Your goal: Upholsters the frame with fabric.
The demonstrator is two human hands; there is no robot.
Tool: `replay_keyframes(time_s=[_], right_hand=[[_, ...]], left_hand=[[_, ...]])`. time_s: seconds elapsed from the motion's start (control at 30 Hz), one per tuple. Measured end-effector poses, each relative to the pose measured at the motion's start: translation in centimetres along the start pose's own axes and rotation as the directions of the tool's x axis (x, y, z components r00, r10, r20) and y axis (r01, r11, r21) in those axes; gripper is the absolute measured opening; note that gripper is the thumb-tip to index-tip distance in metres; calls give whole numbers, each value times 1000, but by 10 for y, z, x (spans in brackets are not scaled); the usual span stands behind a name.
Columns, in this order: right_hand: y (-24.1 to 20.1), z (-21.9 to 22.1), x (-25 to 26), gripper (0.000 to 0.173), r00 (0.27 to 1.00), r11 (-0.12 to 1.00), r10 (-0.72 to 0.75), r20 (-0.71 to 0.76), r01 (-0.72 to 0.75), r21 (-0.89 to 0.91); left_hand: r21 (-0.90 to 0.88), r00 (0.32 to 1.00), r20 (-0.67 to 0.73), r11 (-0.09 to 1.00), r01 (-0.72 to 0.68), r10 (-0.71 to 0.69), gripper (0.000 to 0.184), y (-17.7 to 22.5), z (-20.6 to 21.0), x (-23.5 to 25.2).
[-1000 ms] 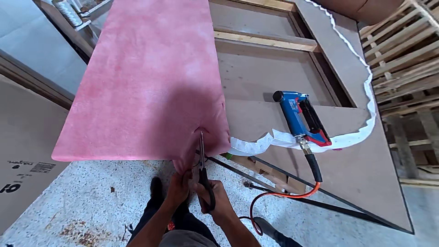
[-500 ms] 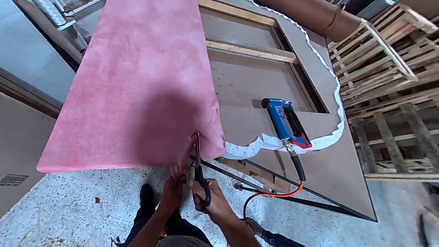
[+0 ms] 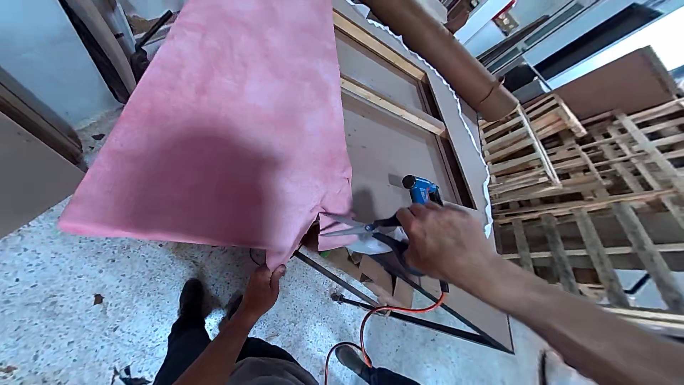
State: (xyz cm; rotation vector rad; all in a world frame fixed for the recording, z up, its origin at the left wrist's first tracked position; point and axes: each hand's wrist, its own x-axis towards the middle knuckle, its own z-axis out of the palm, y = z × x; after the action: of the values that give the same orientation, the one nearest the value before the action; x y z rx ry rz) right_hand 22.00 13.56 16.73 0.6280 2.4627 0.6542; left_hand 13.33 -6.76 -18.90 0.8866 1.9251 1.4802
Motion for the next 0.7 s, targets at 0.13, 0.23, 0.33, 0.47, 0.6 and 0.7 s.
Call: replay_keyframes(time_s=[0.13, 0.23, 0.33, 0.47, 0.6, 0.7], right_hand=[[-4, -24, 28, 34, 998, 989, -51, 46, 57, -139], [-7, -33, 38, 34, 997, 978, -57, 47, 65, -197], [-10, -38, 41, 35, 995, 970, -66, 76, 82, -231], [-15, -51, 46, 34, 987, 961, -47, 152, 86, -261], [-26, -74, 54, 29, 970, 938, -37, 240, 116, -327], [-53, -91, 67, 13, 960, 909, -165, 228, 238, -342]], left_hand=[[2, 999, 30, 999, 34, -34, 46, -1, -5, -3], [-19, 998, 50, 999, 50, -49, 46, 2, -7, -4], [-26, 997, 56, 998, 54, -52, 44, 5, -7, -5], [-38, 996, 75, 998, 43, -40, 44, 6, -8, -4], [-23, 996, 94, 1000, 11, -9, 46, 6, -7, -3], [-40, 991, 132, 998, 44, -38, 43, 10, -7, -2]])
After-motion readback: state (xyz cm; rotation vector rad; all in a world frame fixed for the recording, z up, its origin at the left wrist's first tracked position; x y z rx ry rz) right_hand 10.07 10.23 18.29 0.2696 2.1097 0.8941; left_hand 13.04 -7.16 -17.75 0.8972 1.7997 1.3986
